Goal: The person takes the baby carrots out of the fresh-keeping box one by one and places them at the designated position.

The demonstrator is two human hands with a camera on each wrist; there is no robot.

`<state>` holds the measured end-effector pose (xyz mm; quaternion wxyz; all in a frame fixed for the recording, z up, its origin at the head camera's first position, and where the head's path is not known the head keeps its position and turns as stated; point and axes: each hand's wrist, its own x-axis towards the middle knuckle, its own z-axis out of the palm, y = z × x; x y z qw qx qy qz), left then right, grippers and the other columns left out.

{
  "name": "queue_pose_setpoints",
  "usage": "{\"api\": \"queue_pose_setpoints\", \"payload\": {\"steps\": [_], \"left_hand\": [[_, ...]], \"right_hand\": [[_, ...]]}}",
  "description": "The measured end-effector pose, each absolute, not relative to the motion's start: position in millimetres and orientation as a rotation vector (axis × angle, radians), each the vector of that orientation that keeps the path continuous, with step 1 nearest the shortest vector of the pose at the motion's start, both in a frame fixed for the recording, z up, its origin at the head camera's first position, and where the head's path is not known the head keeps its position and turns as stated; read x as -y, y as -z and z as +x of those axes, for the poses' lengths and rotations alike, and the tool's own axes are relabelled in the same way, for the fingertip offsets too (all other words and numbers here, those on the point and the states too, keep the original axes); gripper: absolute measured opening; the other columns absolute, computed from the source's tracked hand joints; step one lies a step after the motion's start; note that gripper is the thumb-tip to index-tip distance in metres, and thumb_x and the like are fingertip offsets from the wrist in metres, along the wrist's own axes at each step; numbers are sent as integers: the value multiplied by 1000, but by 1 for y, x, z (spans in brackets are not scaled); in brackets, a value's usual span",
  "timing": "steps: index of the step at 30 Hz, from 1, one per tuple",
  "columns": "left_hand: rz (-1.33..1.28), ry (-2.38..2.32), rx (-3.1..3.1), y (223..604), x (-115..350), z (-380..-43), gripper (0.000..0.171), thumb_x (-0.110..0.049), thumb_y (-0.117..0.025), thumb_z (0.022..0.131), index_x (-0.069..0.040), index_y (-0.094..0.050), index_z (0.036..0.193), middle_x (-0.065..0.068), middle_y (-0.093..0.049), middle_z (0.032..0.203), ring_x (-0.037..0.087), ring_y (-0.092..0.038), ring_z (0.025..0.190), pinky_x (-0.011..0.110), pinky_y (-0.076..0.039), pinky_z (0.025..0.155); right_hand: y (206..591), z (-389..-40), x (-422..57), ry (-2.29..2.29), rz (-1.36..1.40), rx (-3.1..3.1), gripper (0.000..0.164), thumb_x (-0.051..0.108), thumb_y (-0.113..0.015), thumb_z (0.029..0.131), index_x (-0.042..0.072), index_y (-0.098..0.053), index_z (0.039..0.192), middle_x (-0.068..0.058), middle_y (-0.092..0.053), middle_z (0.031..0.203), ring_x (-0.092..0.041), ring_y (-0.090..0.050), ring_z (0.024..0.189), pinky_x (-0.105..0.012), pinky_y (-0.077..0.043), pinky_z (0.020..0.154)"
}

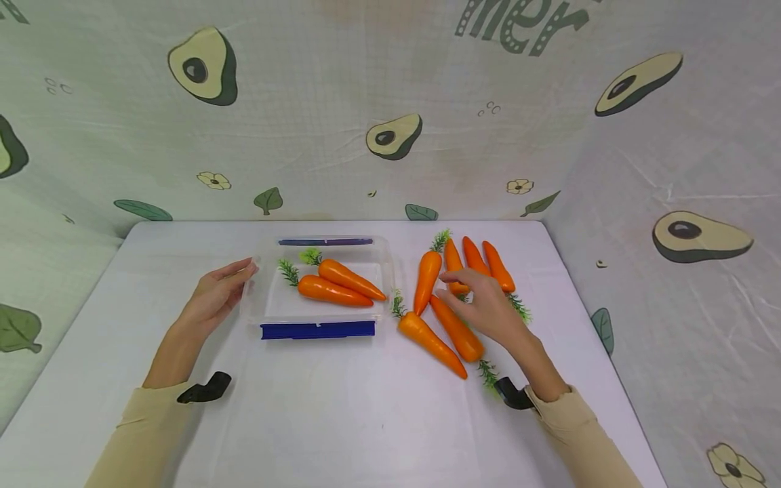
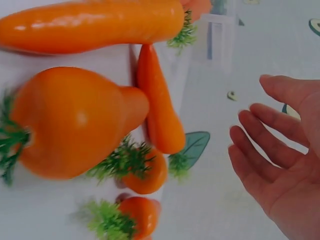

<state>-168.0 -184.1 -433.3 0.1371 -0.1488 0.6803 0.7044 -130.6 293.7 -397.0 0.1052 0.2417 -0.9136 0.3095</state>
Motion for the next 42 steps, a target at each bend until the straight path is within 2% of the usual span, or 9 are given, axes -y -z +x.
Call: {"api": "queue_pose_setpoints", "payload": {"steps": [2,7,13,19,25,32,42], "left_hand": [[-437,-2035,-1972,433,184,-168,73,-40,-69,98,-9,-41,158,-11,-55,126,9,-43,108,19,-43,90],[-432,-2042,-1969,433,184,-168,73,-39,-70,99,-8,-41,158,-10,-54,125,10,-44,107,19,-43,90],[-428,-2038,-1978,433,184,-169,72,-39,-70,99,-7,-42,157,-9,-55,123,9,-44,104,17,-43,85],[-439,-2032,-1988,433,183,-169,69,-37,-69,100,-8,-43,157,-9,-55,125,10,-44,107,15,-43,84],[-431,-2041,-1987,435,182,-170,68,-35,-68,100,-7,-42,157,-1,-54,138,12,-45,111,17,-43,87],[-436,-2049,-1980,435,183,-170,67,-35,-68,101,-8,-43,157,0,-55,139,12,-45,111,19,-42,90],[-441,-2079,-1947,434,184,-169,67,-32,-69,101,-6,-42,157,-4,-60,135,9,-47,108,18,-43,88]], "right_hand": [[394,-135,-289,-920,723,2703,28,12,-81,89,1,-74,114,-10,-75,109,-21,-66,88,-46,-58,78],[389,-145,-274,-960,765,2714,30,12,-80,91,-2,-73,116,-15,-74,113,-29,-68,98,-51,-57,85],[382,-156,-253,-1016,821,2715,29,11,-79,92,0,-73,118,-13,-73,114,-32,-66,107,-53,-54,94],[377,-167,-230,-1056,822,2781,33,19,-76,95,1,-71,123,-14,-71,123,-34,-63,116,-54,-50,101],[379,-178,-211,-1042,890,2750,33,20,-76,95,3,-72,123,-11,-71,121,-31,-63,111,-48,-52,98],[384,-186,-192,-1059,944,2780,38,20,-75,96,2,-68,128,-15,-67,127,-34,-62,112,-53,-53,95],[397,-200,-171,-1138,1012,2822,43,16,-74,97,-2,-62,134,-20,-63,128,-42,-60,117,-54,-51,101]]}}
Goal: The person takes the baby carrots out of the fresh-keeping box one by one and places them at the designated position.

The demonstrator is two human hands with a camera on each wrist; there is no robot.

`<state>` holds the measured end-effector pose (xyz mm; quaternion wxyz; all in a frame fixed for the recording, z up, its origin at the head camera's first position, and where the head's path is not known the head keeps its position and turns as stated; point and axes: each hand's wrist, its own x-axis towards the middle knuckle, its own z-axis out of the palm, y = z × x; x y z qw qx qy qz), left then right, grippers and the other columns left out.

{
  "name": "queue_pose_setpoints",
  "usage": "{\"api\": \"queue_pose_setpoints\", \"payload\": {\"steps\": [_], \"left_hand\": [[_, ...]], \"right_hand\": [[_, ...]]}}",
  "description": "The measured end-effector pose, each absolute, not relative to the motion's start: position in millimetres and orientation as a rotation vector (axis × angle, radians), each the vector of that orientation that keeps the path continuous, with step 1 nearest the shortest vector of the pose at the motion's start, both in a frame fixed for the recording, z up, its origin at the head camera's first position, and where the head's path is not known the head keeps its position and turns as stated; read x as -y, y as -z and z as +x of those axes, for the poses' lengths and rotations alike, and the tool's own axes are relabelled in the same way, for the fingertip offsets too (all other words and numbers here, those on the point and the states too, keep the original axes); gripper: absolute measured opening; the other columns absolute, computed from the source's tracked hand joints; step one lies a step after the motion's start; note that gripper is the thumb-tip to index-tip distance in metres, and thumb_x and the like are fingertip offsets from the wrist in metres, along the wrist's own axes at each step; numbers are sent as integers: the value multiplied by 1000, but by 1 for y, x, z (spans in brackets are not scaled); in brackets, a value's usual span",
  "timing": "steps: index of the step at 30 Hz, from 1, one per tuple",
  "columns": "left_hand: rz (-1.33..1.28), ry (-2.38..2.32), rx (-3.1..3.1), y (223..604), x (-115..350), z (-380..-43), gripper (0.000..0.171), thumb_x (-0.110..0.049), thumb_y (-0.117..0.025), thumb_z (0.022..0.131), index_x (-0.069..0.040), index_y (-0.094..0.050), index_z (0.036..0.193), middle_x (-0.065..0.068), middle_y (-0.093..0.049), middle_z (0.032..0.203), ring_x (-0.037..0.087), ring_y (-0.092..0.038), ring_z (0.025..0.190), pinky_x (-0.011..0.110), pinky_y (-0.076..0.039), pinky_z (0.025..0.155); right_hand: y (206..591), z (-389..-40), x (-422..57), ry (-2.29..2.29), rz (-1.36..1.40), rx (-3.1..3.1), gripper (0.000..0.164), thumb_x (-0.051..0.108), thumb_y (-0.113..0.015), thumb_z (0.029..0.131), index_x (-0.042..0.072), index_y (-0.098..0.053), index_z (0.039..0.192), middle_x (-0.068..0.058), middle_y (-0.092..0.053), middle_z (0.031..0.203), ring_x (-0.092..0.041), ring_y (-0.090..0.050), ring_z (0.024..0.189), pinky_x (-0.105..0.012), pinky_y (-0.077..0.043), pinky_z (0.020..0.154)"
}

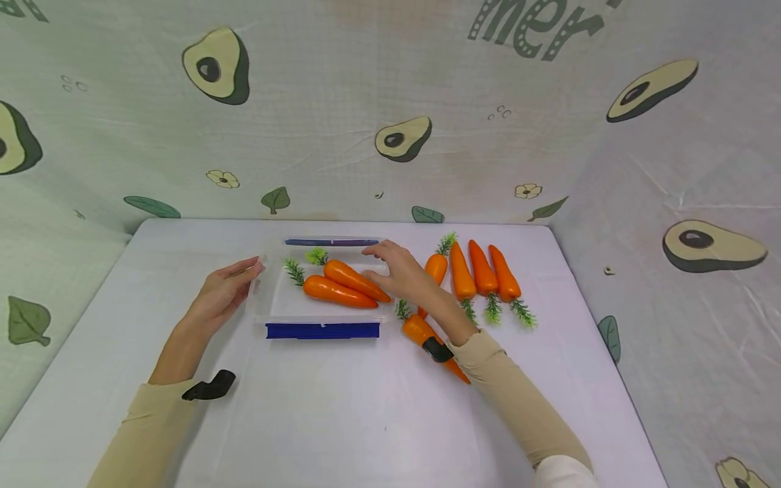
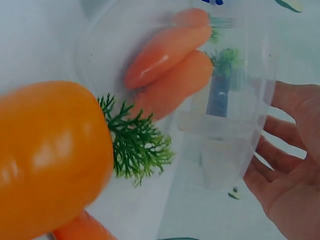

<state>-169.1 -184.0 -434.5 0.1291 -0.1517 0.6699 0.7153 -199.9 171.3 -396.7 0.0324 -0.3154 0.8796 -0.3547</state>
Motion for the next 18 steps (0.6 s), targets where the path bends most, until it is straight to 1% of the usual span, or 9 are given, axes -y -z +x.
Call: {"api": "queue_pose_setpoints", "payload": {"steps": [2,5,8,11,15,18], "left_hand": [[-439,-2073,-1953,435,184,-169,67,-32,-68,101,-7,-42,157,-4,-60,135,9,-47,109,19,-43,89],[-435,-2072,-1950,434,184,-168,67,-33,-68,101,-7,-42,157,-3,-59,138,10,-47,111,21,-42,93],[-429,-2076,-1946,435,184,-169,67,-32,-68,101,-7,-42,157,-4,-60,136,9,-47,111,23,-41,96],[-432,-2076,-1949,435,184,-169,66,-32,-68,101,-8,-43,157,-5,-60,135,9,-47,109,22,-41,94],[-444,-2066,-1964,435,182,-169,65,-32,-68,101,-8,-44,156,-2,-59,137,9,-46,107,20,-42,90],[-443,-2061,-1968,435,183,-170,66,-33,-68,101,-8,-43,157,-2,-58,138,7,-47,107,19,-42,89]], "right_hand": [[399,-203,-167,1075,-949,-2686,44,16,-73,97,-3,-61,136,-21,-62,129,-42,-59,118,-53,-51,101],[402,-205,-160,1031,-911,-2669,47,17,-71,98,-2,-58,139,-23,-60,134,-40,-59,119,-50,-52,100],[404,-207,-153,965,-910,-2671,50,19,-71,99,-3,-56,142,-23,-58,139,-39,-59,120,-47,-52,101],[405,-209,-146,879,-924,-2683,52,20,-70,100,-4,-55,143,-21,-57,141,-37,-58,123,-46,-50,104],[407,-211,-136,759,-927,-2689,52,21,-67,101,-2,-53,146,-19,-54,146,-35,-52,134,-46,-43,112],[407,-213,-130,701,-927,-2680,53,23,-65,103,-1,-51,147,-19,-53,149,-34,-49,138,-47,-39,115]]}}
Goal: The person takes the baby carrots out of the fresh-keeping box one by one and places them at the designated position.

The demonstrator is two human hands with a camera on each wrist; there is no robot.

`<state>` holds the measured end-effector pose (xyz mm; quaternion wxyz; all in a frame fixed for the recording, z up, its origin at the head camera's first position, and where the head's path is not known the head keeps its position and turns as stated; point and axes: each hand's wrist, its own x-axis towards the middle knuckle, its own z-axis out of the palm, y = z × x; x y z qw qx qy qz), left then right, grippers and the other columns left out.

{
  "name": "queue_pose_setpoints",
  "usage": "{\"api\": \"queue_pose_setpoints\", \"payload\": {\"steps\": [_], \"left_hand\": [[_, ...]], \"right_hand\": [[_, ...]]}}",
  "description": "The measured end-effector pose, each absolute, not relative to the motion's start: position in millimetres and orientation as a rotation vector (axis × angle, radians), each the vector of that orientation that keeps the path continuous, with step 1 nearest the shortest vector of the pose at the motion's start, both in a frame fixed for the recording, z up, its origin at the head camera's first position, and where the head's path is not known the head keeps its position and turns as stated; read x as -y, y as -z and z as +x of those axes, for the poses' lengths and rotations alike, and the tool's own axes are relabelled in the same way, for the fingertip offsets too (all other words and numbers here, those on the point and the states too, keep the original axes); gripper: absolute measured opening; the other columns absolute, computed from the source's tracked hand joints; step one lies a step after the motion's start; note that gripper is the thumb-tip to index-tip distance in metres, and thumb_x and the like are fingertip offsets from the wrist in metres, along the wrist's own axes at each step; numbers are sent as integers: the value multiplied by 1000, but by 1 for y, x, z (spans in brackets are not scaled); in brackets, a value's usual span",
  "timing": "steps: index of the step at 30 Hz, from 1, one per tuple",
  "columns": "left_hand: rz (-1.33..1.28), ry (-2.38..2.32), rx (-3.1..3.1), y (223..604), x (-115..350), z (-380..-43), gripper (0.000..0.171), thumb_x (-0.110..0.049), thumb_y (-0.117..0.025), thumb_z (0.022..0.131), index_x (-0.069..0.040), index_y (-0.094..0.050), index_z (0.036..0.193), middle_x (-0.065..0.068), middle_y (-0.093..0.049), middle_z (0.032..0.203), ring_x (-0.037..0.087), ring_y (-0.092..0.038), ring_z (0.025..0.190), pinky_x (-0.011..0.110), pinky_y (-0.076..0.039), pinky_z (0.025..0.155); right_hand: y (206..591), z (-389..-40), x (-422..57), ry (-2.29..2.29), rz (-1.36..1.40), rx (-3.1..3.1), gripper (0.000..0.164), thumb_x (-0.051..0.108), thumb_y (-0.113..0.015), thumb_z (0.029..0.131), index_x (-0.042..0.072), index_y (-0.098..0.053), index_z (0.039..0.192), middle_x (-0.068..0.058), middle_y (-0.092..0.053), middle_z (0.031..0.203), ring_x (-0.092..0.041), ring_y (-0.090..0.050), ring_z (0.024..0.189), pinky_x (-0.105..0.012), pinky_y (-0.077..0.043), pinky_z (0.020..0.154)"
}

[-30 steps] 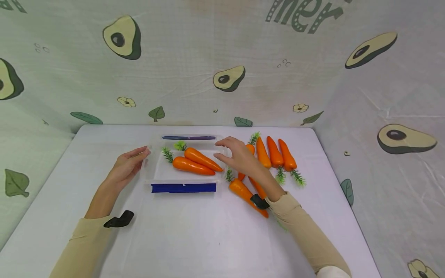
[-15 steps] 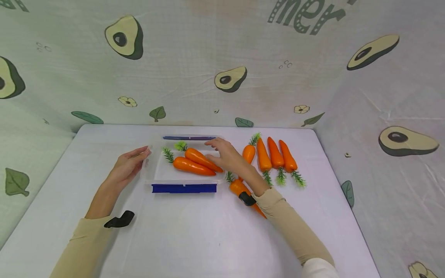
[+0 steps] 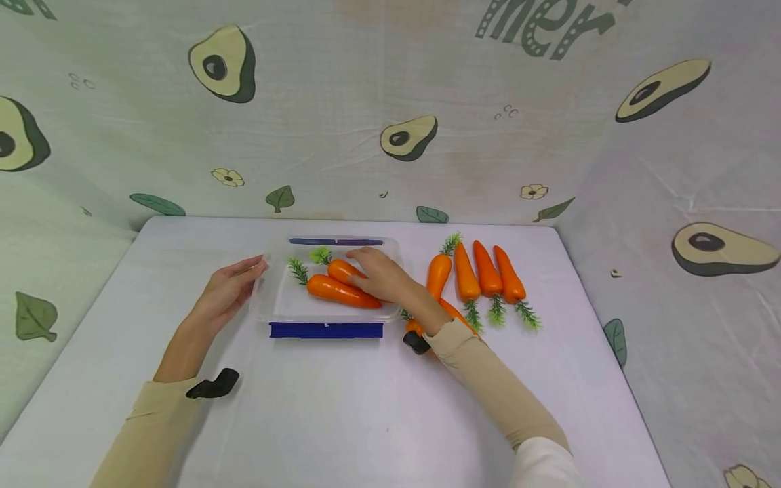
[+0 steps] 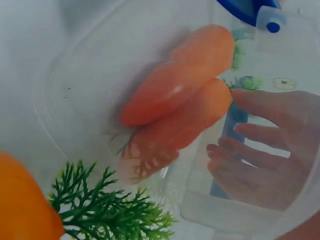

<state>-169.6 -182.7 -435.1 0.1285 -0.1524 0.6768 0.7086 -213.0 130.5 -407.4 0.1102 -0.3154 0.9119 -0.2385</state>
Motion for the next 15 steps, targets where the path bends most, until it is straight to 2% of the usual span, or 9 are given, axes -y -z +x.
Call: {"api": "queue_pose_setpoints", "payload": {"steps": [7,15], "left_hand": [[-422,-2057,-1969,435,183,-170,68,-37,-68,101,-8,-43,157,7,-47,154,6,-47,117,16,-42,94],[-426,-2063,-1967,435,184,-169,68,-36,-68,100,-7,-43,157,10,-45,156,6,-47,114,14,-43,91]], "right_hand": [[411,-218,-122,680,-965,-2630,50,17,-64,103,-5,-51,146,-20,-56,145,-33,-51,135,-44,-38,116],[416,-223,-115,632,-978,-2609,47,13,-64,102,-4,-51,145,-18,-62,135,-28,-60,117,-41,-45,110]]}}
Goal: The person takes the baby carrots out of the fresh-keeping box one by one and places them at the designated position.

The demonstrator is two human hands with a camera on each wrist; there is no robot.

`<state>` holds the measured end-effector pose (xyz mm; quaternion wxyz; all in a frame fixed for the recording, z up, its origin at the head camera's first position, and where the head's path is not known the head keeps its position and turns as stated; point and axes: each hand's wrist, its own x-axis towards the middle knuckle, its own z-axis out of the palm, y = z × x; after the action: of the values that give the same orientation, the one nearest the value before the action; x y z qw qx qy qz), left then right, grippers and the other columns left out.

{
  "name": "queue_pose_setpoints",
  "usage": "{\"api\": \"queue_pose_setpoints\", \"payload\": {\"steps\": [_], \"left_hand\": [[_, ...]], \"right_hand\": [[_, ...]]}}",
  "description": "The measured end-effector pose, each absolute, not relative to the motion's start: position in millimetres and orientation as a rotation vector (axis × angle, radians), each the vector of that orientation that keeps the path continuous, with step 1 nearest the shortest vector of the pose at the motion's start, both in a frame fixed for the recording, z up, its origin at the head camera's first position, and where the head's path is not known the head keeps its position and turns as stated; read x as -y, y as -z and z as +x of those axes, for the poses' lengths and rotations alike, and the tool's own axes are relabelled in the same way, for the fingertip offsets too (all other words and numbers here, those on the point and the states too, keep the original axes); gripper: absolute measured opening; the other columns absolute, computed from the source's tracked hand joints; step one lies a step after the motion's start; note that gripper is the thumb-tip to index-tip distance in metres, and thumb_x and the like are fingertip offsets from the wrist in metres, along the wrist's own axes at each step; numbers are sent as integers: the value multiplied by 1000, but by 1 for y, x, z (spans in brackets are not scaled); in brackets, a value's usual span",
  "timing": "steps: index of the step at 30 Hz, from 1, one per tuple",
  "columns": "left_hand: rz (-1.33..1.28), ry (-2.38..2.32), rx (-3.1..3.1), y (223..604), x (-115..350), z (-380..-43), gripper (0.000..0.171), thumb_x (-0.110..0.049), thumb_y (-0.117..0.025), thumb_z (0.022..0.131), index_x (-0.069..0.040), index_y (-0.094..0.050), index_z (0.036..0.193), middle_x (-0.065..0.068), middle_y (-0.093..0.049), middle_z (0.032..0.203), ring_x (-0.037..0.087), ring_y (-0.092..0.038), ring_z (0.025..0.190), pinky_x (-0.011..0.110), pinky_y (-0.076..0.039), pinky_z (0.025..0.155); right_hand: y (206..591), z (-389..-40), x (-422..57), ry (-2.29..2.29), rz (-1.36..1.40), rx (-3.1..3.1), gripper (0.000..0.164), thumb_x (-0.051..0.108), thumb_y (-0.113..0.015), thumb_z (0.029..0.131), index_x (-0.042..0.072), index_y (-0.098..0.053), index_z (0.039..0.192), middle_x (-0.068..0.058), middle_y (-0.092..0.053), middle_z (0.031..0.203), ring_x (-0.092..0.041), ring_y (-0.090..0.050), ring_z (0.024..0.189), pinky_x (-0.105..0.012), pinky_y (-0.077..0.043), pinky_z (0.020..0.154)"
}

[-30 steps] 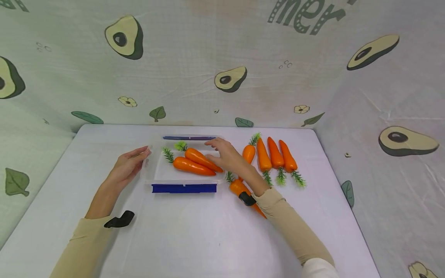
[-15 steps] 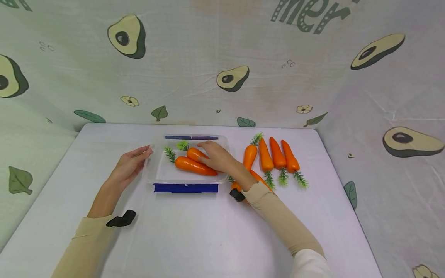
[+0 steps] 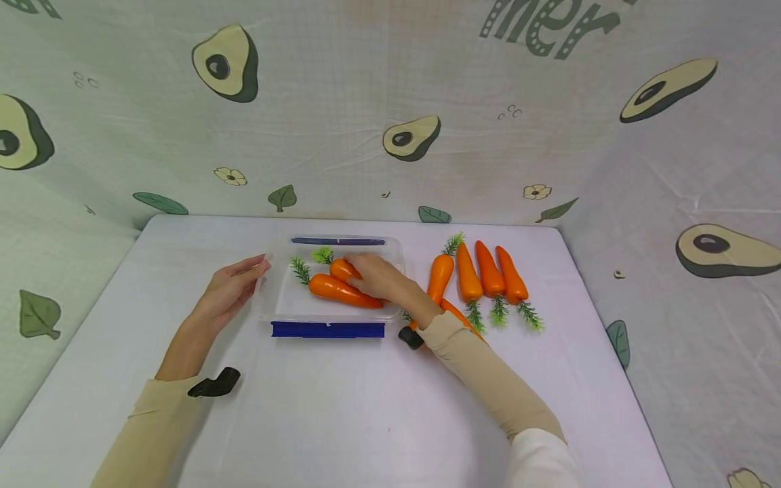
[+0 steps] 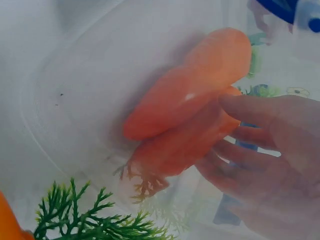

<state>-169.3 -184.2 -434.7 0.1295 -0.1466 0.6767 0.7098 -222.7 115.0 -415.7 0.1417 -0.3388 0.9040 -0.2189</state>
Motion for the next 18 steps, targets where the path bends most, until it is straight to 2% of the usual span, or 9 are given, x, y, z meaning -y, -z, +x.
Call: {"api": "queue_pose_setpoints", "payload": {"steps": [10,18], "left_hand": [[-422,-2065,-1965,434,183,-169,66,-34,-67,102,-7,-42,157,13,-44,157,7,-47,111,13,-44,88],[-441,-2058,-1962,433,183,-170,65,-34,-66,102,-8,-42,157,10,-45,156,8,-47,117,15,-43,92]], "right_hand": [[421,-224,-116,599,-982,-2646,47,12,-69,100,-1,-55,142,-15,-66,130,-27,-63,111,-40,-50,103],[411,-222,-118,709,-1015,-2658,50,13,-76,95,-3,-58,140,-17,-68,127,-28,-65,111,-38,-53,99]]}}
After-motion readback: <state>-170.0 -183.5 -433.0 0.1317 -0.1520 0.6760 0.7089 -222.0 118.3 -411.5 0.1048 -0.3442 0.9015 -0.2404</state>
